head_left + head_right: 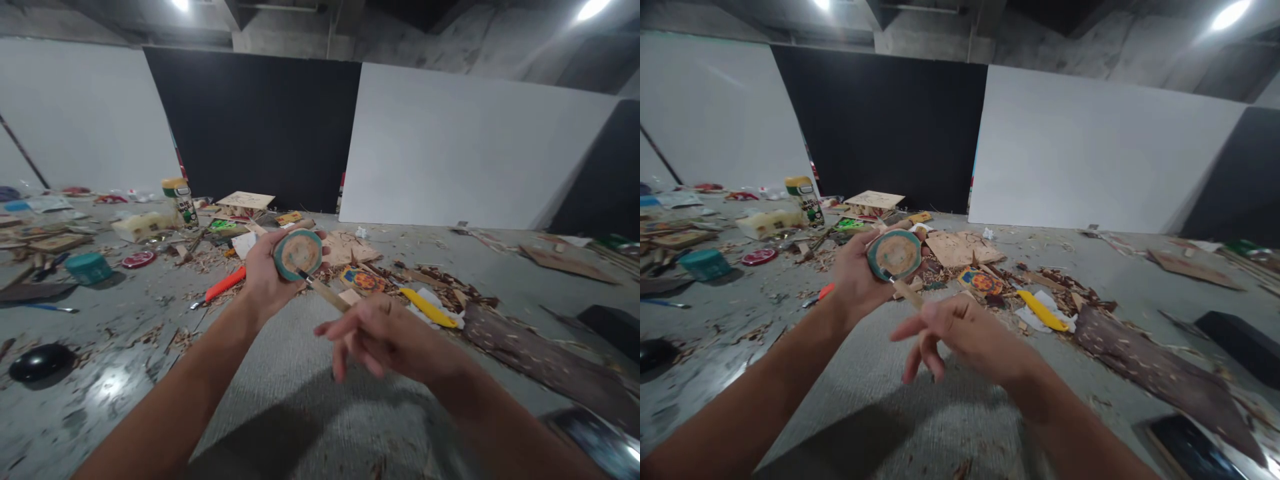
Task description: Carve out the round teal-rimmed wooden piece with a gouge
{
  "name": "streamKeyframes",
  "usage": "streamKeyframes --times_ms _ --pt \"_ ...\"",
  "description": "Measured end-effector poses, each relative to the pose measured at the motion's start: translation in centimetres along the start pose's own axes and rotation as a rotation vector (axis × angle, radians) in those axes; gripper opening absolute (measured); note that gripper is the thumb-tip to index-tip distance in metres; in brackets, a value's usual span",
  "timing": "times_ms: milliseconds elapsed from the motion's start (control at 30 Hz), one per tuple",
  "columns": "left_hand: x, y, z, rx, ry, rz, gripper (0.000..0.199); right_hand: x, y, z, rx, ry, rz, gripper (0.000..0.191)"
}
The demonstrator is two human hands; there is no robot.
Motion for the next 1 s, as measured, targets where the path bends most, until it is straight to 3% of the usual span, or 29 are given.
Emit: streamKeyframes --times_ms 133,267,367,500,633,833,1000 --pt "-0.1 0.3 0.4 0.062 0.005 0.079 0.034 -0.1 -0.6 0.0 -0.362 0.122 -0.105 0.043" --pt "-0.3 0.6 0.5 0.088 0.006 0.091 0.032 -0.3 -0.6 0.8 -0.545 0.172 -0.073 0.042" --pt "-0.3 0.7 0.5 0.087 -0.005 0.079 0.031 -0.4 -0.6 1.6 -0.589 0.121 -0.111 0.038" --pt "-0.4 0.8 0.4 0.125 -0.023 0.077 0.032 -0.4 -1.3 1.3 -0.580 0.048 -0.298 0.032" --pt "-0.6 0.8 0.4 0.126 -0.052 0.077 0.033 -0.2 -1.5 0.3 -0.596 0.031 -0.320 0.052" --pt "-0.5 0.8 0.7 0.132 -0.044 0.125 0.033 -0.4 -1.6 1.3 -1.025 -0.014 -0.446 0.039" --pt "-0.4 0.6 1.0 0.136 -0.044 0.208 0.025 -0.4 -1.1 1.7 -1.215 -0.087 -0.508 0.038"
Point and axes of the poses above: each hand's wrist, its own x-axis towards the middle knuckle, its own y-axis out of the palm, z = x × y, the point moved 6 cm from there along x, towards the middle knuckle, and after that the axes turned 11 degrees about z, right-handed, at the moved point
